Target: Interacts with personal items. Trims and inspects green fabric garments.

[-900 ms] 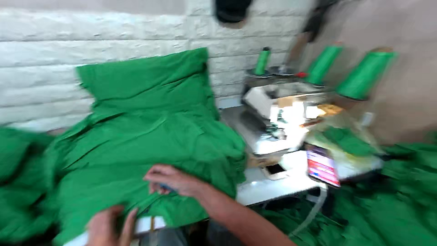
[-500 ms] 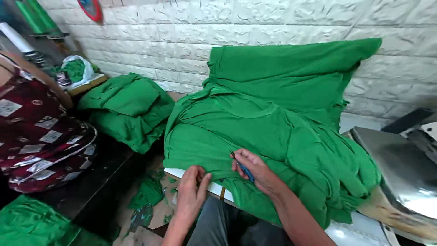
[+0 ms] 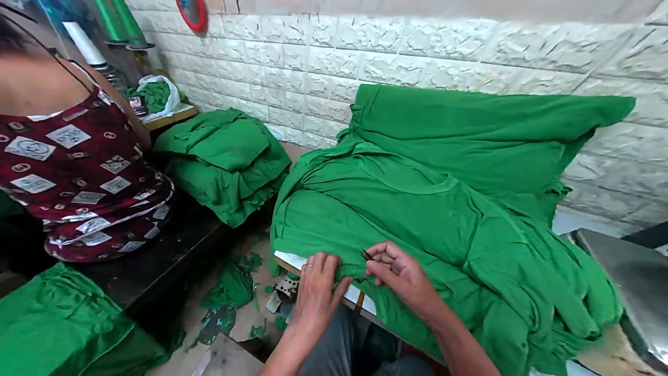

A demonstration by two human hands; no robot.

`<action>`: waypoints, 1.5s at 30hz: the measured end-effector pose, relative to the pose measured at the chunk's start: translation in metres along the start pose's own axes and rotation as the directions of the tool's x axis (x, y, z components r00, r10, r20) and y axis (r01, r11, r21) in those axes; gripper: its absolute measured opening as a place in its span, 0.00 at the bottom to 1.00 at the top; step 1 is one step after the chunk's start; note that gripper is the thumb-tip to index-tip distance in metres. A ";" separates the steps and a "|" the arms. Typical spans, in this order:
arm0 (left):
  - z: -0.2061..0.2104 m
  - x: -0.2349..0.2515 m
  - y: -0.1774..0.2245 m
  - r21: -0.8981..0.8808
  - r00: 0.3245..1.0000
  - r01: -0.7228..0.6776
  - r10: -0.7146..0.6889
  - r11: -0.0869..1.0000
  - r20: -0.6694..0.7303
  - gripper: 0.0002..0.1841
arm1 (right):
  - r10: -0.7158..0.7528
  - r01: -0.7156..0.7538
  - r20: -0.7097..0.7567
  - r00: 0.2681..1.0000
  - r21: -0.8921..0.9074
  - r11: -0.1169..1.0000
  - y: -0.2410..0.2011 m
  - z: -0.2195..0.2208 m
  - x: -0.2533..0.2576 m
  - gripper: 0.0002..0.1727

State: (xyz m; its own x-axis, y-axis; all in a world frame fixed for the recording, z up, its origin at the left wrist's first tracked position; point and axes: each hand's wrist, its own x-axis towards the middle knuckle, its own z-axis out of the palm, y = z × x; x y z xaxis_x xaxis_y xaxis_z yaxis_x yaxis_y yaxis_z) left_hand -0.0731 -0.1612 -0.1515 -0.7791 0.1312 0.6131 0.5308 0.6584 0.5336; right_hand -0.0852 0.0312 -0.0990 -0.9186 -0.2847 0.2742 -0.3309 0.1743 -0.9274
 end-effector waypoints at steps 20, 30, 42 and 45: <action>-0.013 0.010 -0.019 -0.054 0.991 -0.121 0.124 0.991 0.041 0.08 | 0.102 -0.042 0.181 0.978 -0.308 0.951 0.008 0.005 0.005 0.16; -0.006 0.009 -0.021 0.019 0.983 -0.179 0.179 0.984 -0.030 0.07 | 0.187 -0.094 0.114 0.976 -0.554 0.827 0.003 0.017 0.009 0.17; -0.005 0.007 -0.023 -0.034 0.986 -0.159 0.157 0.987 -0.054 0.08 | 0.165 -0.089 0.080 0.983 -0.579 0.811 0.005 0.020 0.006 0.17; -0.006 0.007 -0.024 -0.075 0.987 -0.152 0.148 0.985 -0.058 0.09 | 0.167 -0.104 0.065 0.984 -0.554 0.826 0.005 0.020 0.005 0.17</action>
State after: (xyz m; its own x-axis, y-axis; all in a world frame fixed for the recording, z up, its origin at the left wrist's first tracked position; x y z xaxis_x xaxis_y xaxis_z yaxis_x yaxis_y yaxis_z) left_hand -0.0890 -0.1805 -0.1565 -0.6709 0.1838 0.7184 0.6668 0.5733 0.4761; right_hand -0.0872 0.0120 -0.1076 -0.9450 -0.3121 0.0984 -0.2978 0.6957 -0.6537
